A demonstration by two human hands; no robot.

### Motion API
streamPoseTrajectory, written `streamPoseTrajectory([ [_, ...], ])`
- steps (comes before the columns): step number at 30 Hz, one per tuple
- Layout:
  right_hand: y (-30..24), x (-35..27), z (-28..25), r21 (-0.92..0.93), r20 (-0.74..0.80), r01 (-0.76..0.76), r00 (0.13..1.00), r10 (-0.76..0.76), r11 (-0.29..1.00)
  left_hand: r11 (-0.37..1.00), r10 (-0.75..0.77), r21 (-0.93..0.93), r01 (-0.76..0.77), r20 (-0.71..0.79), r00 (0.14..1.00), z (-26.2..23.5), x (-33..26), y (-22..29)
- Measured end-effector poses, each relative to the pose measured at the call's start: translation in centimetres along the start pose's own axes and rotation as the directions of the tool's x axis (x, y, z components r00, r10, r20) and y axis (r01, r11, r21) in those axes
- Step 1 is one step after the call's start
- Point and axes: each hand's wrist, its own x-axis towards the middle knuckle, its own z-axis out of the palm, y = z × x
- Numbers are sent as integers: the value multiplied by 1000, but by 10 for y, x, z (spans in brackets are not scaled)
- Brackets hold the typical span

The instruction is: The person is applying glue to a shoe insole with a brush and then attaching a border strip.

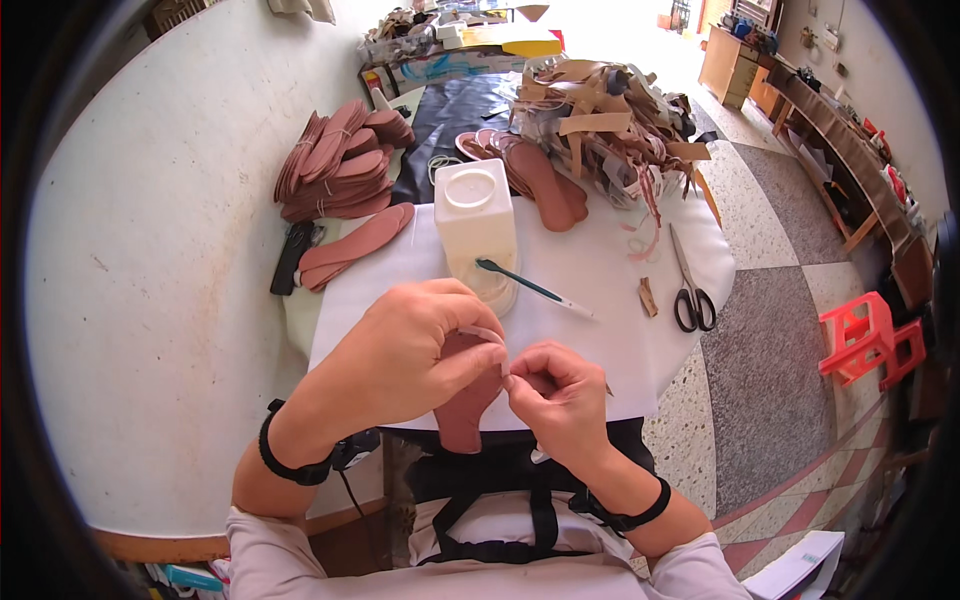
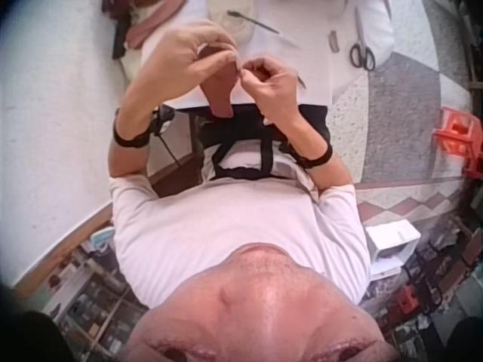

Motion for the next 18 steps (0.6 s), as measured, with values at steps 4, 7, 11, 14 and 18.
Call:
streamPoseTrajectory([
  [4, -2, -1, -5, -3, 0, 12, 1000, -12, 1000, 999, 19, -40, -19, 8, 1000, 4, 4, -1],
  [7, -2, -1, -4, -5, -5, 29, 1000, -29, 1000, 999, 24, -21, -24, 19, 1000, 5, 4, -3],
  [11, -6, -1, -8, -2, 47, -53, 997, 53, 999, 1000, 6, -15, -6, -5, 1000, 6, 4, -6],
  [14, 3, 1, -15, 45, 81, -30, 996, 27, 999, 995, -44, -93, 42, -24, 999, 4, 1, -9],
  [18, -2, 1, -16, 211, 87, -166, 985, 150, 963, 984, -69, -166, 59, -56, 996, 1, -3, -21],
])
